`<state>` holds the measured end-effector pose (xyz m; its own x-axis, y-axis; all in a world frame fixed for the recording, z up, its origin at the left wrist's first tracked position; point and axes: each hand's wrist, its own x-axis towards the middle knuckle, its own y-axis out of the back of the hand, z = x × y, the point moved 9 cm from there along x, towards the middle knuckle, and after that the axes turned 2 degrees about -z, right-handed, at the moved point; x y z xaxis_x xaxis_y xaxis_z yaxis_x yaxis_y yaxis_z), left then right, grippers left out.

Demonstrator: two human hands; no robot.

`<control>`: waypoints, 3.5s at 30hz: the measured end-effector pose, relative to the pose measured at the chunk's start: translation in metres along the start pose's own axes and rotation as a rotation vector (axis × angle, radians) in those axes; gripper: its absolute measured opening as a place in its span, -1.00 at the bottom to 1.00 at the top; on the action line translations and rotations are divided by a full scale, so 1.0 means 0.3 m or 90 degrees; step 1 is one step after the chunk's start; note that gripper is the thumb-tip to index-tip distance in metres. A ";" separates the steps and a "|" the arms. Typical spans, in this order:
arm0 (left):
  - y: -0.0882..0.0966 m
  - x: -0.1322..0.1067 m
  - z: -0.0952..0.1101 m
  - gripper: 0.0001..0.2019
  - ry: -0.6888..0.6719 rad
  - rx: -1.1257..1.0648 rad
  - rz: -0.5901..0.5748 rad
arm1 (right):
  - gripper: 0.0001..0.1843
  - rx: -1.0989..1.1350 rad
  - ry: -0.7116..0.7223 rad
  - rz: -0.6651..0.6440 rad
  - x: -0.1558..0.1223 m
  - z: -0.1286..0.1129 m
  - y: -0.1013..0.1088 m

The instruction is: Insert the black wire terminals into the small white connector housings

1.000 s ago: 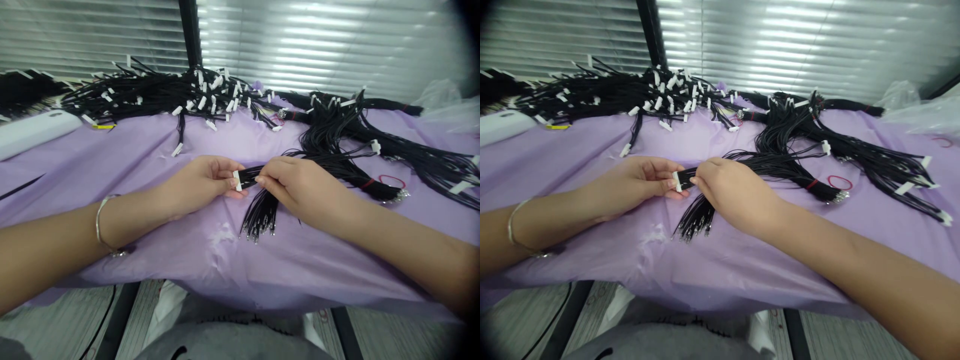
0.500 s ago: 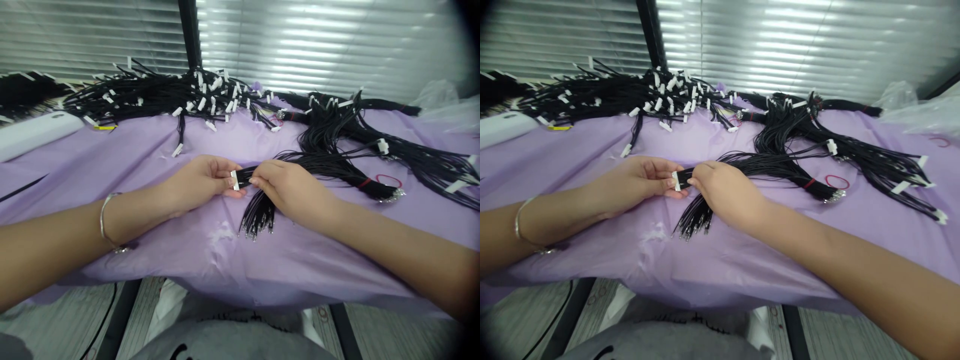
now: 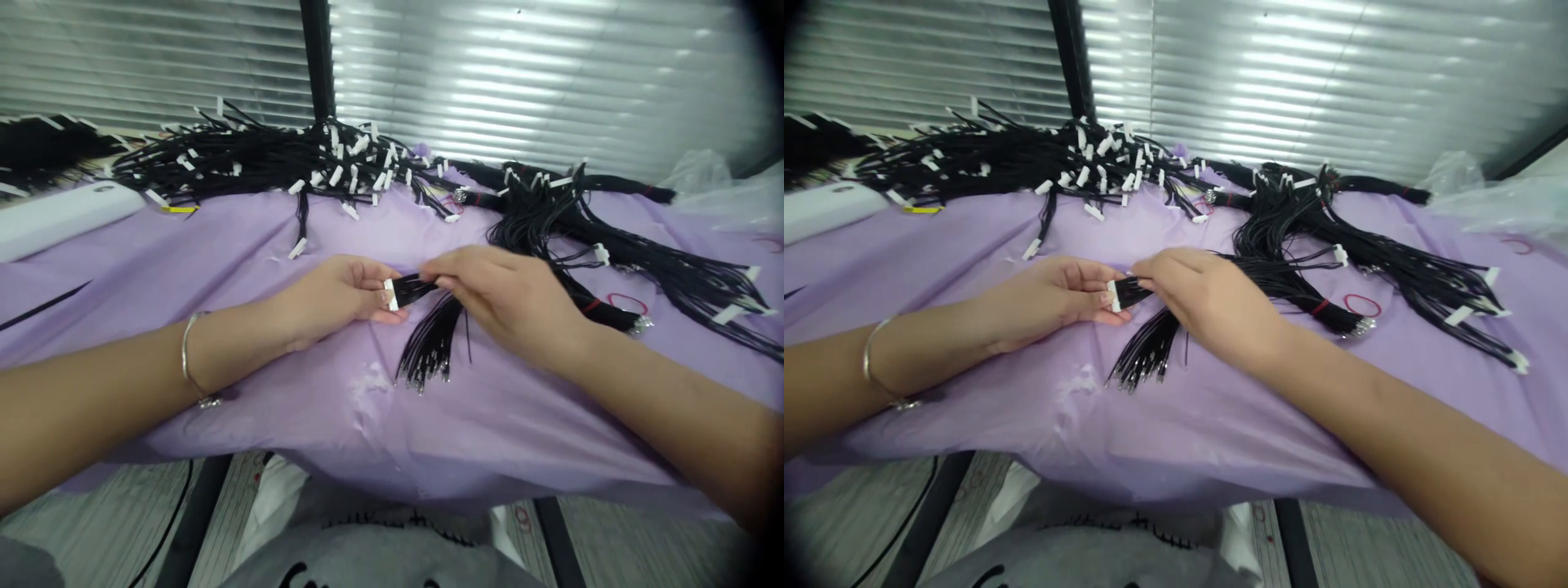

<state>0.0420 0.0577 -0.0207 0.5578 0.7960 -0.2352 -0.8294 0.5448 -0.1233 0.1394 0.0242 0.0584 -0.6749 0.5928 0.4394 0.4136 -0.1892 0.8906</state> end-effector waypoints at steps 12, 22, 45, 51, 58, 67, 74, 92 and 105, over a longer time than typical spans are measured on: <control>0.019 0.012 0.001 -0.90 -0.003 -0.060 0.008 | -0.67 -0.100 0.137 -0.169 -0.025 -0.090 -0.068; 0.023 0.013 -0.006 -0.84 0.028 -0.104 0.017 | -0.74 0.054 0.084 -0.154 -0.012 -0.017 -0.103; 0.015 0.014 -0.018 -0.83 0.046 -0.001 -0.011 | -0.92 0.110 -0.073 0.063 0.005 0.034 -0.064; 0.013 0.013 -0.009 -0.82 0.054 0.021 0.003 | -0.85 0.099 -0.060 0.027 0.006 0.028 -0.081; 0.007 0.013 -0.006 -0.81 0.052 0.036 -0.005 | -0.81 0.076 -0.020 0.026 0.009 0.016 -0.079; 0.004 0.013 -0.006 -0.79 0.051 0.038 -0.013 | -0.84 0.057 -0.019 0.030 0.008 0.006 -0.076; -0.010 0.007 0.006 -0.77 0.037 0.068 -0.038 | -0.82 0.031 -0.024 0.027 0.014 -0.008 -0.065; 0.000 0.008 0.002 -0.81 0.028 0.044 -0.013 | -0.91 0.101 -0.075 0.031 0.022 0.020 -0.067; 0.006 0.008 0.002 -0.85 0.000 0.042 -0.025 | -0.92 0.132 -0.073 0.002 0.013 0.033 -0.074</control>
<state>0.0420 0.0607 -0.0209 0.5896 0.7737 -0.2318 -0.8033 0.5917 -0.0681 0.1337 0.0385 0.0391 -0.6042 0.6800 0.4155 0.5409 -0.0330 0.8404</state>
